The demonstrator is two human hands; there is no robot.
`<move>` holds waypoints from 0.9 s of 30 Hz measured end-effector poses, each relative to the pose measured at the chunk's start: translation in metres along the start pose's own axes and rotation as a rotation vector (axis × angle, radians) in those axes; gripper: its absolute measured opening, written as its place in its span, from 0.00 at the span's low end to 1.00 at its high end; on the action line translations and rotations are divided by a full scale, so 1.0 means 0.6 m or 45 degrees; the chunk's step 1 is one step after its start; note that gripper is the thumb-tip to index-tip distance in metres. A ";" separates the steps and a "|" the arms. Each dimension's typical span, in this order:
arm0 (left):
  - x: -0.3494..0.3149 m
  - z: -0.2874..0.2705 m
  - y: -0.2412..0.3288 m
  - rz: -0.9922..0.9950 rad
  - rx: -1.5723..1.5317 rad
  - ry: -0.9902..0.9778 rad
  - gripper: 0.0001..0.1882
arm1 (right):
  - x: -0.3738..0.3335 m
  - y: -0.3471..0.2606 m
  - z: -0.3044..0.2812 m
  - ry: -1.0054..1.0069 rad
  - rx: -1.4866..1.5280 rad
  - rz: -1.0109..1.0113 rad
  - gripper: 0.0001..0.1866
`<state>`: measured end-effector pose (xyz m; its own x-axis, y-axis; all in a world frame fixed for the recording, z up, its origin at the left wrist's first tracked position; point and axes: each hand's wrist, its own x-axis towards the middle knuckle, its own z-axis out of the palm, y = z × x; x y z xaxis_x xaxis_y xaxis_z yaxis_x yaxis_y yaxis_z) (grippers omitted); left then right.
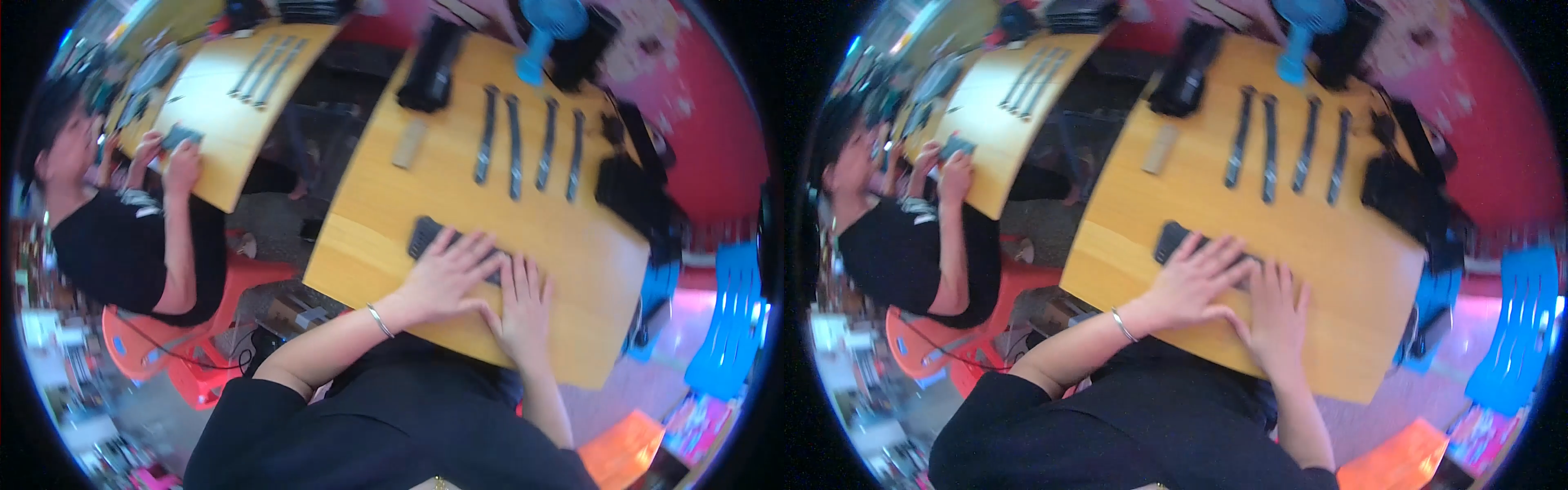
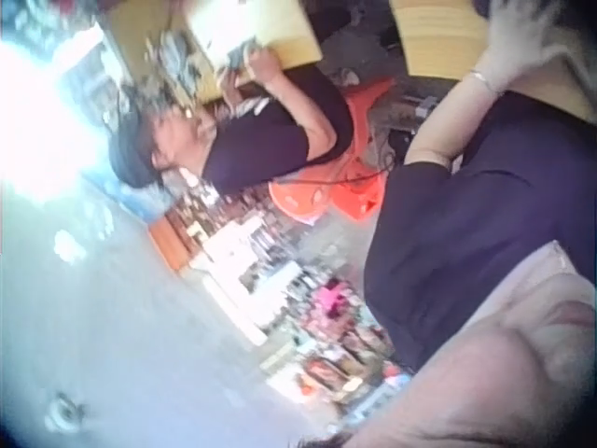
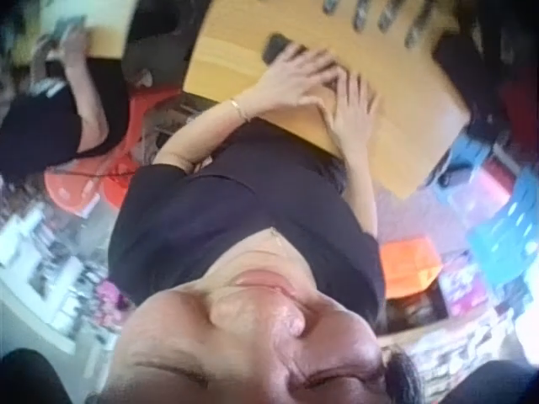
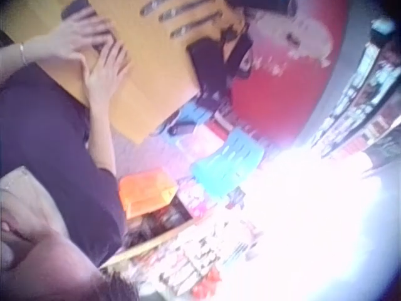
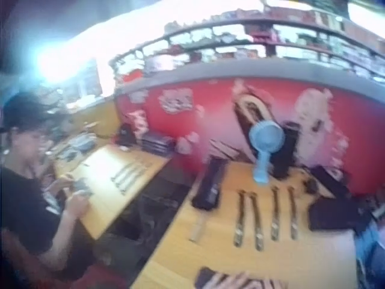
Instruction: Stacking black textile garment straps with logos onto two vertical metal pins on a wooden table.
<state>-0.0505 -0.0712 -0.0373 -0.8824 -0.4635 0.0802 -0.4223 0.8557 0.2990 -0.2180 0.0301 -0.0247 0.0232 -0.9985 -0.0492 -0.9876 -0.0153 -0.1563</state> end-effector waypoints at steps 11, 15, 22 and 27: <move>0.011 0.001 0.011 0.030 0.158 0.015 0.37 | -0.027 0.042 0.022 0.668 0.726 0.287 0.18; 0.007 0.001 0.015 0.050 0.119 -0.023 0.37 | -0.034 0.038 0.028 0.697 0.604 0.250 0.11; 0.010 -0.013 0.030 0.046 0.005 -0.031 0.34 | -0.030 0.036 0.033 0.694 0.462 0.235 0.10; -0.013 -0.014 0.044 0.015 0.025 -0.040 0.34 | -0.023 0.037 0.015 0.636 0.534 0.228 0.10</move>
<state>-0.0532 -0.0469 -0.0218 -0.8932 -0.4465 0.0535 -0.4159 0.8654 0.2794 -0.2389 0.0441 -0.0363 -0.3089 -0.8897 0.3361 -0.8234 0.0733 -0.5627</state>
